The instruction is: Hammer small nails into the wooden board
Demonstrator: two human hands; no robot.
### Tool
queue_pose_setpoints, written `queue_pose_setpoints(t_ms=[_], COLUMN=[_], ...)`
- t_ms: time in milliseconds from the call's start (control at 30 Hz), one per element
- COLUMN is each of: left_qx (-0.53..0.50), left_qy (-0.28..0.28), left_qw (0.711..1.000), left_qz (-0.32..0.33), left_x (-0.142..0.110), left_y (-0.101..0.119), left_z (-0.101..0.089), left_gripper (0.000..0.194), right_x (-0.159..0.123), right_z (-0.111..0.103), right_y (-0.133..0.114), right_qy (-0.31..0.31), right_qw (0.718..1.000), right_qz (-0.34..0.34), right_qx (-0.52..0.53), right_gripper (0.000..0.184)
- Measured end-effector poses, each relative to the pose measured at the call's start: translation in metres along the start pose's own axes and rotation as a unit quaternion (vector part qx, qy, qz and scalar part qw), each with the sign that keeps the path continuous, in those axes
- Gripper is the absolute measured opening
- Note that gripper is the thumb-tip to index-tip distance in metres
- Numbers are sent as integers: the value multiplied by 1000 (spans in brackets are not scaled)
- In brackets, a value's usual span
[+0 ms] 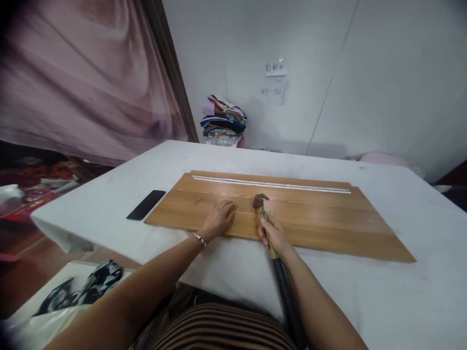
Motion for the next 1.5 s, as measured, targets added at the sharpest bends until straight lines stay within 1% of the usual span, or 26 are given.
queue_pose_setpoints(t_ms=[200,400,667,900,1000,1100,1367,1500], left_qx=[3,21,21,28,31,31,25,18], left_qy=[-2,-5,4,-2,-5,4,-2,-1], left_qw=[1000,1000,1000,1000,999,999,1000,1000], left_qz=[1,-22,-12,-14,-7,-4,-8,-6], left_x=[0,0,1,0,0,0,1,1], left_y=[1,-2,-2,0,1,0,-1,-1], left_z=[-1,-1,1,1,1,1,0,1], left_gripper=[25,27,23,24,22,21,23,23], right_x=[2,4,2,2,1,0,3,3], right_z=[1,0,1,1,0,1,5,3], right_y=[3,5,2,1,-1,-4,2,2], right_qy=[0,6,4,-3,5,6,12,12], right_qw=[1000,1000,1000,1000,1000,1000,1000,1000], right_qz=[14,11,4,-6,-19,-29,-7,-12], right_qx=[13,15,12,-7,4,9,14,14], right_gripper=[46,45,42,49,49,47,43,41])
Point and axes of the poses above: each hand's wrist, its own x-axis towards the middle knuckle, its own z-axis out of the palm, y = z × x, the point moved 7 cm from there along x, towards the middle knuckle, and after that the axes turned 4 degrees about y, right-handed, at the moved point
